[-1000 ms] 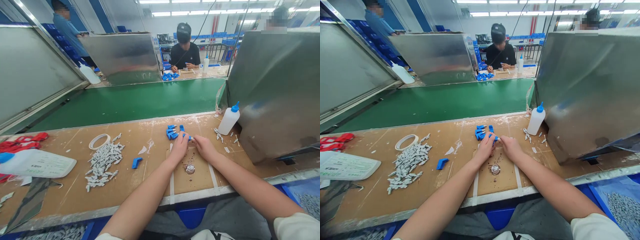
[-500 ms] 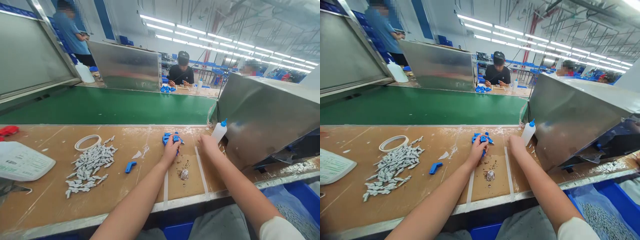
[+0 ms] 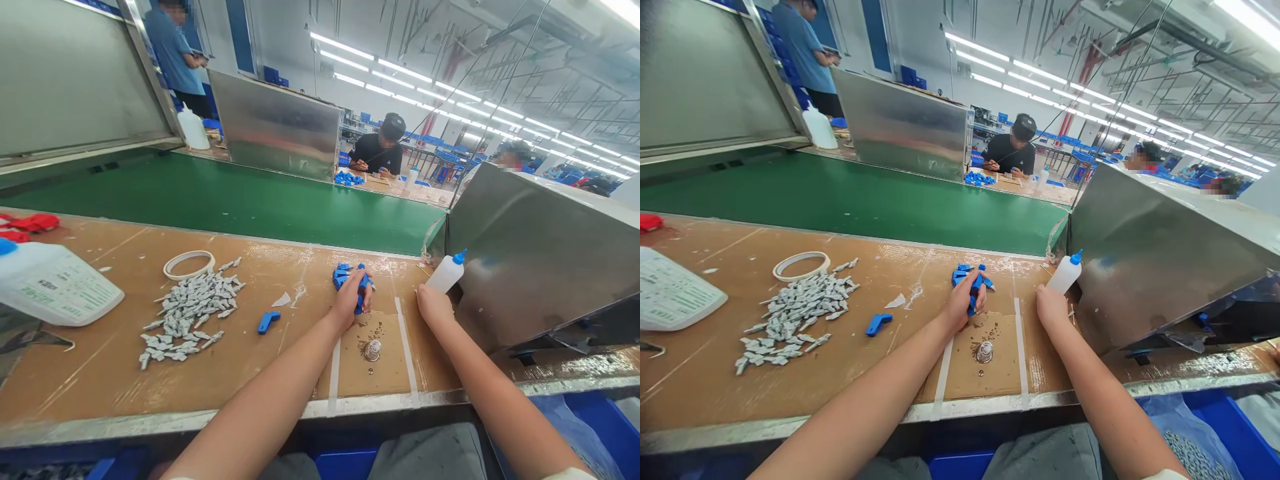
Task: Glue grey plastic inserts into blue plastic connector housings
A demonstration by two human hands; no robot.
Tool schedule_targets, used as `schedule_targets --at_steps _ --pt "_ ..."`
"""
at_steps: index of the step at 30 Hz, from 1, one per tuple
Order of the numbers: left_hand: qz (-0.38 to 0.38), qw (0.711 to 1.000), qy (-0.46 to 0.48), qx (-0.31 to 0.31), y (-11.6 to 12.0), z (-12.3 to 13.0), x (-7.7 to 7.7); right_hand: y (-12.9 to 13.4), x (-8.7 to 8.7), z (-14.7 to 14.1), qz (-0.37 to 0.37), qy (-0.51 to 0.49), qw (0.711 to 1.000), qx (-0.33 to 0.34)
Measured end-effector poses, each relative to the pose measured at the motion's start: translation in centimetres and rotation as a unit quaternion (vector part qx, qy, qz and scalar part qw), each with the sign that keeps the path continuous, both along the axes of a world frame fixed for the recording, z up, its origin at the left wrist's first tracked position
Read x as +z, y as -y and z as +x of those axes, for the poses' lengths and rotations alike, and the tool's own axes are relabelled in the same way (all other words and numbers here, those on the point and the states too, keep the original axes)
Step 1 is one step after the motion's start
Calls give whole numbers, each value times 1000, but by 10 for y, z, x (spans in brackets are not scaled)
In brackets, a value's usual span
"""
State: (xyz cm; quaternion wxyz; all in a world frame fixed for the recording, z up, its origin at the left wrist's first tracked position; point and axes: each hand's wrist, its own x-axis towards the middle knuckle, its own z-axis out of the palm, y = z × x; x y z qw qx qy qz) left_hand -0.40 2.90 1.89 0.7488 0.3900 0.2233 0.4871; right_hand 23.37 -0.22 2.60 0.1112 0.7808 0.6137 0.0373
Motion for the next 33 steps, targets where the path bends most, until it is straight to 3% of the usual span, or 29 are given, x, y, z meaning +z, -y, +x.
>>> schedule_targets --at_steps 6,9,10,12,15,19,27,33 --pt "-35 999 34 -24 -2 -1 -2 11 12 -7 25 0 998 49" --pt "-23 999 29 -10 -2 1 -1 26 16 -15 103 -157 976 114" --pt "-17 999 27 -6 -2 1 -1 32 15 -18 122 -256 949 135" --pt "-3 1000 20 2 -3 2 -2 46 13 -26 128 -450 871 153" --pt "6 1000 10 -3 -4 3 -4 66 9 -39 124 -615 769 126" --pt "14 999 -9 -37 -3 4 -6 85 6 -51 133 -691 706 75" --pt "3 999 -12 -36 0 3 -1 101 -11 -52 83 -722 686 39" --pt "-3 1000 12 -24 1 3 2 105 -24 -58 129 -714 688 18"
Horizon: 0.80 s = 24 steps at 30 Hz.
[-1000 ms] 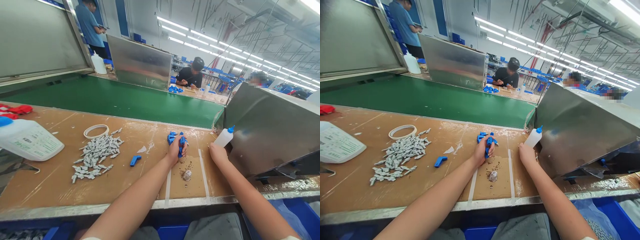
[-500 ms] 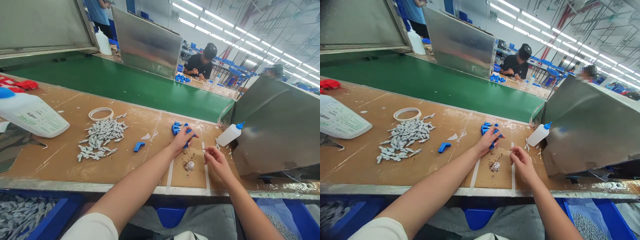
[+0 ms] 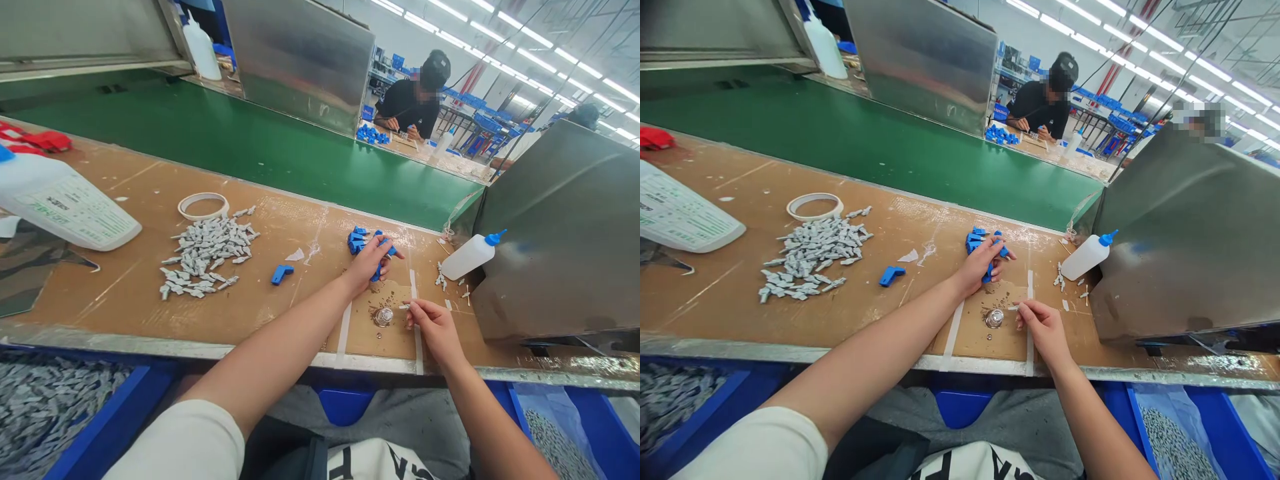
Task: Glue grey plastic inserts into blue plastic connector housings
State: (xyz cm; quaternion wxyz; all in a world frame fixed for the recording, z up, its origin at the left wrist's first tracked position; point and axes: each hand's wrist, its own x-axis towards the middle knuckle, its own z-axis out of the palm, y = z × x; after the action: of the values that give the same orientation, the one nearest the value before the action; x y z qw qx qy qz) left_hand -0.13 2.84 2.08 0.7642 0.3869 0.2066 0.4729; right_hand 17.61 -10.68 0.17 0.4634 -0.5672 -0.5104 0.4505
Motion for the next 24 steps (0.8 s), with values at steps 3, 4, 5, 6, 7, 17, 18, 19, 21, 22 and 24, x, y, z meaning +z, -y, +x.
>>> schedule_targets --at_steps 3,4,5,6,7,17,18,19,21,22,24 --pt "26 1000 -15 1 0 1 -3 2 3 -4 -3 6 1000 -8" --pt "33 999 -20 -1 -1 2 -5 2 5 -6 -4 11 1000 -7" --pt "37 999 -24 -3 -1 2 -6 2 7 -8 -5 17 1000 -4" --pt "38 999 -27 -5 -1 2 -7 2 8 -9 -7 22 1000 0" --pt "36 999 -29 -6 0 2 -7 2 9 -11 -11 27 1000 5" --pt "30 998 -55 1 -1 3 -9 -2 20 -20 -96 -7 995 19" --pt "28 998 -61 -1 -2 3 -9 -1 21 -20 -103 -7 994 23" --pt "26 997 -67 -2 -2 2 -10 0 21 -20 -109 -7 994 28" --pt "32 996 -80 2 -2 2 -10 1 20 -18 -114 -9 993 39" --pt "39 995 -88 4 -2 1 -10 2 19 -18 -109 -9 993 43" --pt "52 993 -106 9 -1 1 -10 1 18 -15 -74 -3 996 40"
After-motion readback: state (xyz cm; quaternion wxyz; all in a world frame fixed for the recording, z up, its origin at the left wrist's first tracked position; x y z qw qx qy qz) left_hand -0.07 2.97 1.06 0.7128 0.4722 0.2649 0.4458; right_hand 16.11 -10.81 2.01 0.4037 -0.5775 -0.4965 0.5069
